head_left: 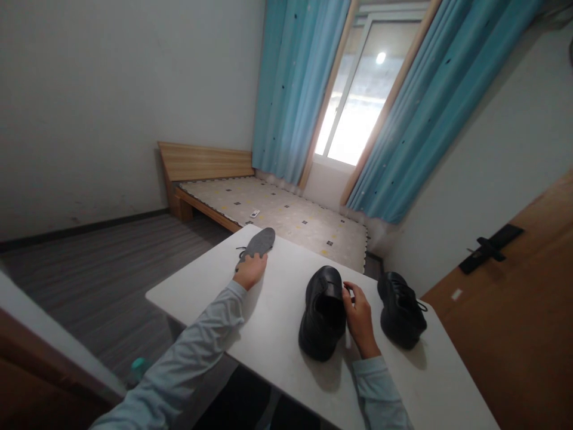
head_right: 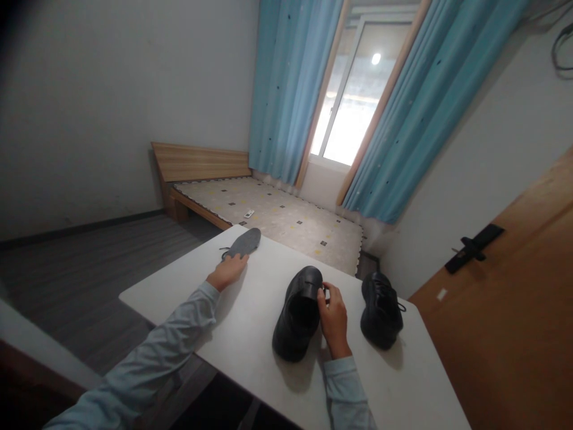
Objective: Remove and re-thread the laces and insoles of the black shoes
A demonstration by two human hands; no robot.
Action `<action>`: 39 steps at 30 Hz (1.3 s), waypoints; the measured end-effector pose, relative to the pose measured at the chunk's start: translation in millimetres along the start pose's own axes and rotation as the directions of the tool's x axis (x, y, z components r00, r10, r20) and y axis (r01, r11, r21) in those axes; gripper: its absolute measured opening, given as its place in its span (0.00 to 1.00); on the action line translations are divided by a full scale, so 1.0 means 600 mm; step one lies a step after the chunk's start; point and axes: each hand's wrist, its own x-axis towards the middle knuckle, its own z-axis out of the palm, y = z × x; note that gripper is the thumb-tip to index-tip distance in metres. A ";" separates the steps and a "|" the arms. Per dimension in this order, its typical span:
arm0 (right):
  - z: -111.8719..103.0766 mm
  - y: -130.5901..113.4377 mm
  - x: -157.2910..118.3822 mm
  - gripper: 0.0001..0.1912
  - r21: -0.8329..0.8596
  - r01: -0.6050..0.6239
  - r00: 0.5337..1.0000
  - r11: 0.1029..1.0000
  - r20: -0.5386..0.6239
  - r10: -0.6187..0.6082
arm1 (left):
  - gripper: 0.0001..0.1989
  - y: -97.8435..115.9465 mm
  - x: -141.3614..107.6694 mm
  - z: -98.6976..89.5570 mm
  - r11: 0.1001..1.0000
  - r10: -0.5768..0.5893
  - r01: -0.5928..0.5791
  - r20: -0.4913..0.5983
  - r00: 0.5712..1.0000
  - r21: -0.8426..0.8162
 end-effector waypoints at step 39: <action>-0.013 -0.006 -0.001 0.20 -0.098 -0.054 0.999 0.994 -0.003 0.054 | 0.05 0.168 -0.149 -0.010 0.923 0.380 -0.372 -0.399 0.834 0.101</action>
